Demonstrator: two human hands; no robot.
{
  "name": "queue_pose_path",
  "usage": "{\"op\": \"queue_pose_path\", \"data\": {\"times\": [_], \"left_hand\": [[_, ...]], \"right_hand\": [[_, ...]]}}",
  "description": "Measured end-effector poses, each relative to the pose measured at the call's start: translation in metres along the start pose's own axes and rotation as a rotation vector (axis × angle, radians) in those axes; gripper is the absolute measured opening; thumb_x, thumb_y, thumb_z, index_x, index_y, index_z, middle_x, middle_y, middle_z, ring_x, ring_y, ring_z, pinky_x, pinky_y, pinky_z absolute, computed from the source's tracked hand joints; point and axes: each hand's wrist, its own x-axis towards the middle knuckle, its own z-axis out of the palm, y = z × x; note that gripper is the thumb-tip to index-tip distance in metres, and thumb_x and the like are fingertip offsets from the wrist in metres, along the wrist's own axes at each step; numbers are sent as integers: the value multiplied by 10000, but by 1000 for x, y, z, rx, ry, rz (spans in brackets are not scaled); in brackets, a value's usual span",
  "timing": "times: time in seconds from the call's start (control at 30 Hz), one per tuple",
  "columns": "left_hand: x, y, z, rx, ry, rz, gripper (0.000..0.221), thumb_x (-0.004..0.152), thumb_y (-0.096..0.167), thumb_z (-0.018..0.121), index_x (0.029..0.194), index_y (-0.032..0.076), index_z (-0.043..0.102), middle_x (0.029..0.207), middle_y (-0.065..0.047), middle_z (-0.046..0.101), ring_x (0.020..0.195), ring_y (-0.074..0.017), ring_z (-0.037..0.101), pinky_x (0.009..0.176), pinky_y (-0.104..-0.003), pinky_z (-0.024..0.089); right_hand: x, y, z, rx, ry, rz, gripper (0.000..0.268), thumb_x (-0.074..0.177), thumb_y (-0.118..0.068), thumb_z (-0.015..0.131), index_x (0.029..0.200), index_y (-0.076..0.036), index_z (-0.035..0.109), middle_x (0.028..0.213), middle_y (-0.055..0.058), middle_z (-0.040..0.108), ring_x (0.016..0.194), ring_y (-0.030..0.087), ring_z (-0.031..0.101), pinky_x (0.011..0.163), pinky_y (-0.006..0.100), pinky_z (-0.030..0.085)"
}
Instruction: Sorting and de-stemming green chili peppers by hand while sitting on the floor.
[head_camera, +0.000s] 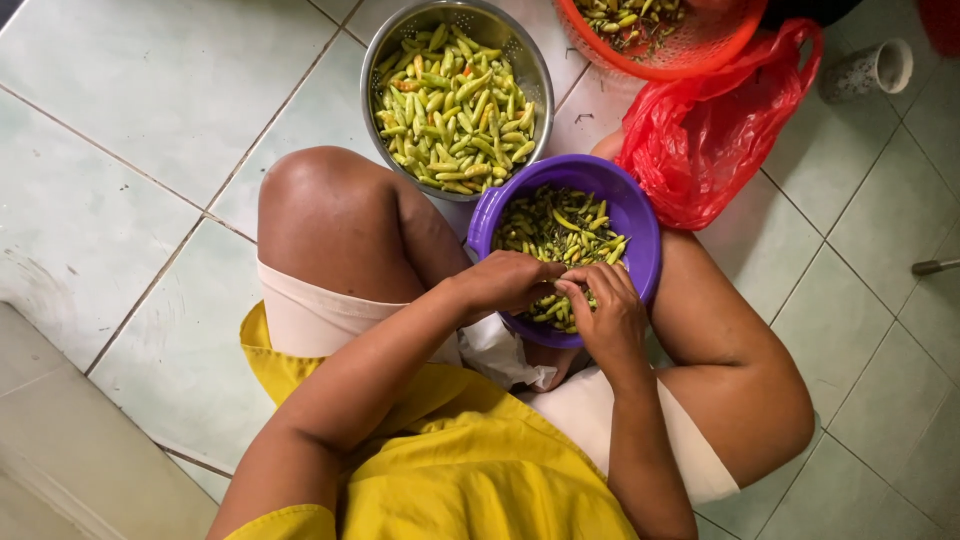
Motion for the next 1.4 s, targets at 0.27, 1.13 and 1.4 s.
{"op": "queue_pose_path", "data": {"times": [0.27, 1.13, 1.4], "left_hand": [[-1, 7, 17, 5, -53, 25, 380, 1079, 220, 507, 1433, 88, 539, 580, -99, 636, 506, -302, 607, 634, -425, 497], [2, 7, 19, 169, 93, 41, 511, 1013, 339, 630, 1382, 44, 436, 762, -62, 638, 672, -287, 663, 661, -439, 536], [-26, 39, -31, -8, 236, -7, 824, 942, 386, 693, 1568, 124, 226, 668, -142, 703, 709, -438, 695, 674, -566, 546]], "right_hand": [[-6, 17, -2, 288, -28, 55, 81, 988, -154, 721, 946, -86, 736, 827, 64, 701, 854, 314, 680, 823, 406, 536], [-18, 43, 61, 1398, -90, 779, 586, 1018, -275, 641, 1522, -34, 465, 1186, 17, 614, 848, 54, 580, 673, 140, 465], [2, 80, 70, 1465, 27, 946, 345, 1052, -498, 553, 1137, -180, 655, 1159, 42, 726, 1021, 152, 714, 775, 191, 524]]}}
